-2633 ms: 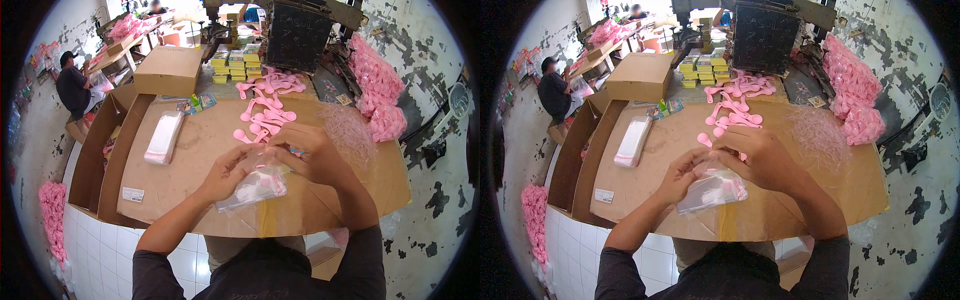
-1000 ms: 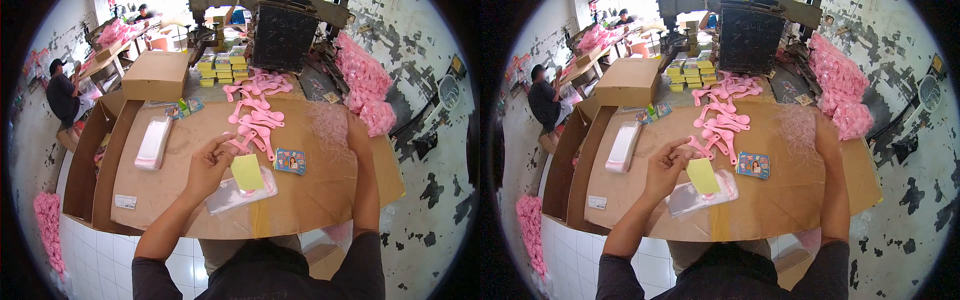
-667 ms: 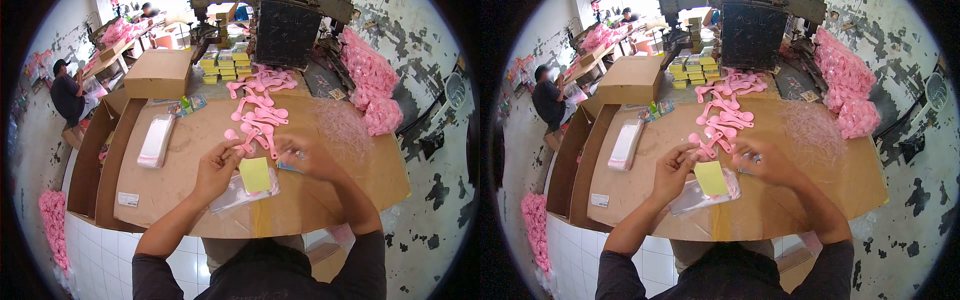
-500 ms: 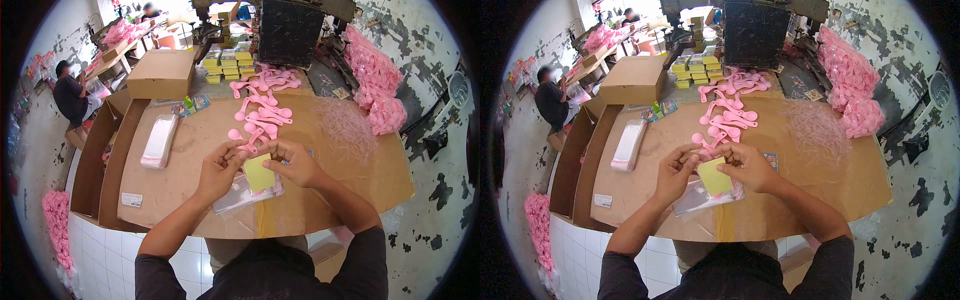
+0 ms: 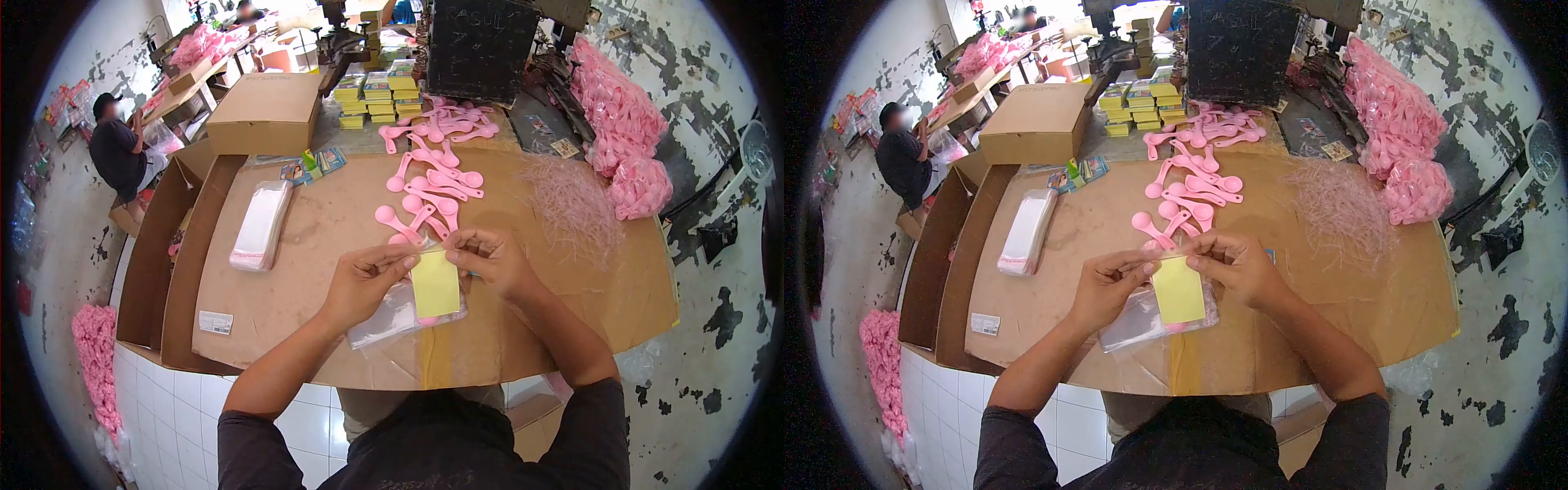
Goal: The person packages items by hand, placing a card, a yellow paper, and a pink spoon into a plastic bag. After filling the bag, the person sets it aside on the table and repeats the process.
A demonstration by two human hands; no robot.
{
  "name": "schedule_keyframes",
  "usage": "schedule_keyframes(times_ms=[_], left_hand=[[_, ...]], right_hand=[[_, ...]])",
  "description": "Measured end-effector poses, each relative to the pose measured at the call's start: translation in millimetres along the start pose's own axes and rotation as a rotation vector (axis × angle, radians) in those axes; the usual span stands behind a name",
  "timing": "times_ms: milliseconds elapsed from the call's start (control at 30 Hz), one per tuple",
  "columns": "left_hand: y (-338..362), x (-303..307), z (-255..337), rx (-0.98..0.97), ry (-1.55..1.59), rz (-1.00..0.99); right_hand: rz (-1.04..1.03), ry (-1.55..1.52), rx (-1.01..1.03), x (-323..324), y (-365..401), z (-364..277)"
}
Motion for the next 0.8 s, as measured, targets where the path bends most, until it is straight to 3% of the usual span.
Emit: schedule_keyframes(times_ms=[133,267,333,367,433,567,800], left_hand=[[0,3,-3,-0.023,-0.024,-0.022],[2,6,0,-0.002,-0.021,-0.047],[2,8,-1,0.016,0.176,-0.091],[1,9,-2,0.025,0.275,-0.113],[0,10,-10,0.067,0.186,-0.108],[-3,6,-9,0.097,-0.06,-0.114],[-6,2,-9,0.053,-0.037,-0.15]], right_hand=[[-0.027,0.007,-0.008,13,-2,8],[-0.104,0.127,0.176,11,-4,1],[-0.128,0.229,0.214,12,-3,-3],[-0.121,0.214,0.16,13,-2,-5],[-0.108,0.183,0.051,13,0,-6],[-0.126,0.152,0.046,7,2,-7],[-0.124,0.128,0.02,12,0,-4]])
Point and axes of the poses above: each hand's wrist, its own y-axis away from the middle knuckle, its own x-axis out of the back of the hand, z = x × y, the point moved 3 cm from there along -y, towards the middle knuckle, and after that the axes turned 14 degrees about -y, right-handed, at the moved point
